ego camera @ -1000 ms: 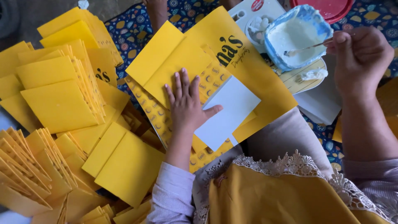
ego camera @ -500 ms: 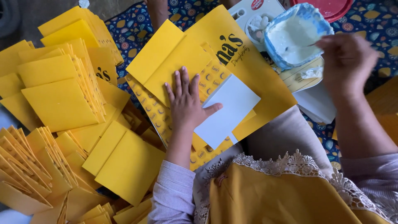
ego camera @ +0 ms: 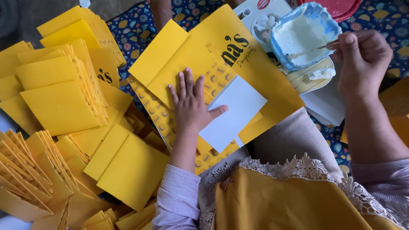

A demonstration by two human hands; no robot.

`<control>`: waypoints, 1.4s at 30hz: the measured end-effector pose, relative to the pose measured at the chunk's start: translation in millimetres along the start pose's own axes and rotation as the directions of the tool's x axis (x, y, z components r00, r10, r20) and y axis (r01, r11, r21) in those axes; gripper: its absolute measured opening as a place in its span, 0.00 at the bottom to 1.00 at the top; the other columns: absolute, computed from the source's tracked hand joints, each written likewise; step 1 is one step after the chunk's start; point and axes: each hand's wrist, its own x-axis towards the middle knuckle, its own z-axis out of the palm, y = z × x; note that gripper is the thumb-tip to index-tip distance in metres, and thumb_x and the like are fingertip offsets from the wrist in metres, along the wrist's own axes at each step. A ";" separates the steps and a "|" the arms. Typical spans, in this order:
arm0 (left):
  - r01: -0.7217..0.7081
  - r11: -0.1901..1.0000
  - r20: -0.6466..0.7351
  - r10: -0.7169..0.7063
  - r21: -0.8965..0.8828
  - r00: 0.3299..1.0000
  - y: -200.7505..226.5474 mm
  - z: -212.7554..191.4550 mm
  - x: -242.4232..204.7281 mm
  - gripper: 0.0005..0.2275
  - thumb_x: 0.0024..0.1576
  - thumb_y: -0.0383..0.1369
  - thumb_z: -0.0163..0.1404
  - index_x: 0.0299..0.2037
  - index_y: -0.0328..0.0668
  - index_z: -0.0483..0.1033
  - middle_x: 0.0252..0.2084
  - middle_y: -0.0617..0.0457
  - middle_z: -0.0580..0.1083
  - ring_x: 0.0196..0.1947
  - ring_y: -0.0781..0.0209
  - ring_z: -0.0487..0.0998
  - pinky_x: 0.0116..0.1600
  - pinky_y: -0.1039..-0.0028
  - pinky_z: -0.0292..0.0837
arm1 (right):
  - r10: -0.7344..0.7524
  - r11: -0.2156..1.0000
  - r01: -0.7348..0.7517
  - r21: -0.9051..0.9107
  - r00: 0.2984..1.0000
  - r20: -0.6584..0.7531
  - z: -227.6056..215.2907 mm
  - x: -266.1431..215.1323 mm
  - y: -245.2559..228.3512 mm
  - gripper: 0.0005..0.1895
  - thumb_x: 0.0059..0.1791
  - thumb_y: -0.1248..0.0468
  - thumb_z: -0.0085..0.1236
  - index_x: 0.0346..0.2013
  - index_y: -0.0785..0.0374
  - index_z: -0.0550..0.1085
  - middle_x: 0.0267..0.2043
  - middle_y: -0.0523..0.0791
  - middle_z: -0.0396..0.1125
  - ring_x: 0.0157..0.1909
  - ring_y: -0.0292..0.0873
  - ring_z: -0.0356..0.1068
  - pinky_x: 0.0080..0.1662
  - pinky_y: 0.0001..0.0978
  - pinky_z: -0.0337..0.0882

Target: Applying glue to yellow paper sheets and folding them to assemble bags

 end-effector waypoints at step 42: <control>0.029 0.998 0.022 -0.028 -0.047 0.999 -1.2 3.8 -0.6 0.56 0.42 0.80 0.35 0.73 0.42 0.52 0.77 0.33 0.40 0.76 0.35 0.33 0.71 0.34 0.22 | -0.333 0.858 0.471 -0.204 0.814 0.476 96.2 -22.0 -89.9 0.07 0.53 0.86 0.61 0.40 0.77 0.75 0.42 0.55 0.73 0.32 0.47 0.66 0.36 0.37 0.65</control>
